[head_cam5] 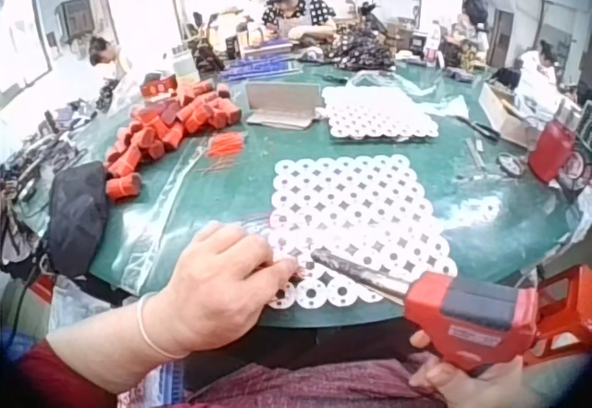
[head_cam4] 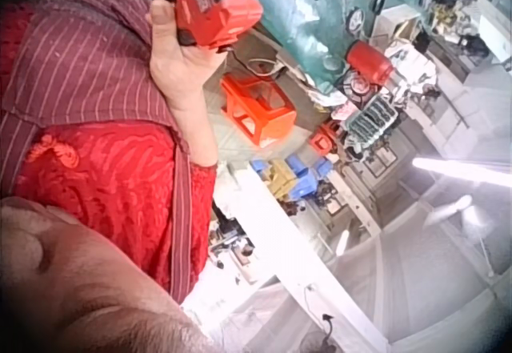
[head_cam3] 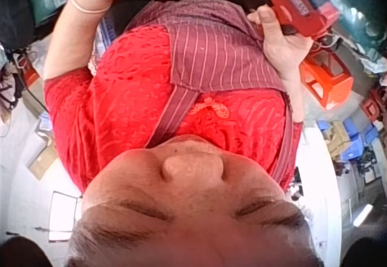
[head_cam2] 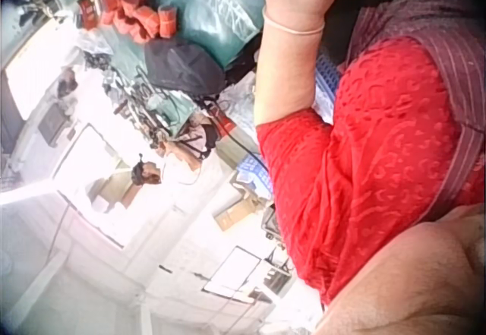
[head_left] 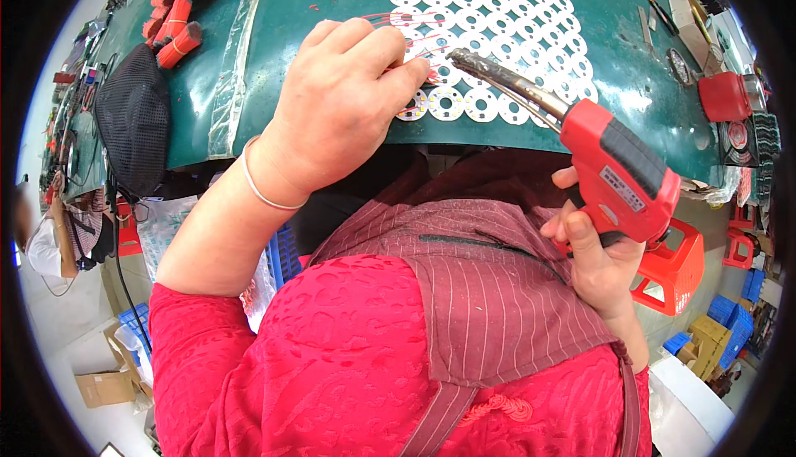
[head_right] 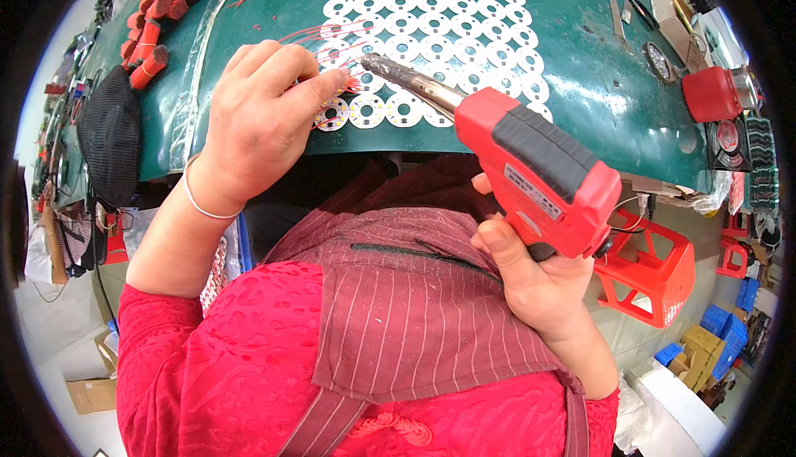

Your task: The person assembles small electrical components and red wires into a white circular grid, using a soldering iron.

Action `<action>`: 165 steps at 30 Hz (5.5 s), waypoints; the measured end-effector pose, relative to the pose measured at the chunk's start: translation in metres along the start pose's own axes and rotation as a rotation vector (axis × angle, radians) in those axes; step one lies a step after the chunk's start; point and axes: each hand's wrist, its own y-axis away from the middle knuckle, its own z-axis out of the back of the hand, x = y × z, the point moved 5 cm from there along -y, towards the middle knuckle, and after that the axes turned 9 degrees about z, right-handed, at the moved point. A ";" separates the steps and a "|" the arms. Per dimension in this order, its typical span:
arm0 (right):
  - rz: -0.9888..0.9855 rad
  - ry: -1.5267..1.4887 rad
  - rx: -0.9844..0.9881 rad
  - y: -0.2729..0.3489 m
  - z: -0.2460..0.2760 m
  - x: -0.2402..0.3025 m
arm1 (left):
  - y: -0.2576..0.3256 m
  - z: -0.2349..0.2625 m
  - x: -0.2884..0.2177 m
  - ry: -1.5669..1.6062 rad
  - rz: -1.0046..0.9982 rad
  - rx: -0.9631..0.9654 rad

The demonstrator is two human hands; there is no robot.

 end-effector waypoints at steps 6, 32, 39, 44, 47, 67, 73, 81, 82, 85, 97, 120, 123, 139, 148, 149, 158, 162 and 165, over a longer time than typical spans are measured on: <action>-0.021 0.020 -0.004 0.003 0.003 -0.006 | 0.000 0.000 0.000 -0.002 0.005 0.012; 0.070 0.082 0.003 0.001 0.002 -0.004 | 0.002 0.001 -0.001 -0.007 -0.015 -0.009; 0.058 0.081 0.024 0.001 0.004 -0.005 | 0.003 0.007 0.005 -0.002 0.005 -0.006; 0.060 0.013 -0.052 0.005 0.008 -0.006 | -0.002 0.027 0.003 0.018 -0.005 -0.103; 0.052 -0.054 -0.038 0.003 0.010 -0.006 | -0.002 0.032 0.001 0.018 -0.006 -0.168; 0.044 -0.008 -0.012 0.013 0.013 -0.003 | -0.002 -0.005 -0.009 0.052 0.015 -0.039; 0.041 -0.015 -0.015 0.014 0.012 -0.004 | 0.000 -0.004 -0.008 0.037 -0.004 -0.044; 0.086 -0.002 0.039 0.012 0.009 -0.003 | 0.001 -0.005 -0.009 0.015 -0.018 -0.049; 0.076 -0.005 0.031 0.012 0.009 -0.004 | 0.001 -0.004 -0.009 0.012 -0.020 -0.047; 0.065 -0.010 0.023 0.012 0.008 -0.004 | 0.001 -0.005 -0.009 0.003 -0.024 -0.050; 0.061 0.171 0.020 0.016 0.013 -0.006 | 0.000 -0.005 -0.009 -0.008 -0.033 -0.057; 0.061 -0.009 0.008 0.012 0.011 -0.006 | 0.000 -0.007 -0.008 0.004 -0.046 -0.062; 0.064 0.000 0.018 0.010 0.011 -0.006 | 0.000 -0.007 -0.008 0.014 -0.047 -0.073; 0.103 0.198 0.041 0.012 0.013 -0.008 | -0.001 -0.005 -0.011 -0.008 -0.054 -0.049; 0.089 0.032 0.013 0.013 0.013 -0.008 | 0.000 -0.004 -0.009 -0.013 -0.051 -0.036; 0.099 0.041 0.007 0.013 0.013 -0.008 | 0.000 -0.004 -0.008 -0.011 -0.047 -0.033; 0.097 0.021 0.024 0.015 0.015 -0.007 | 0.004 0.023 0.001 -0.088 -0.009 -0.013; 0.087 -0.032 0.032 0.017 0.017 -0.006 | 0.004 0.037 0.002 -0.105 -0.040 -0.104; 0.037 -0.109 0.020 0.019 0.017 -0.004 | 0.004 0.039 -0.012 -0.025 -0.030 -0.088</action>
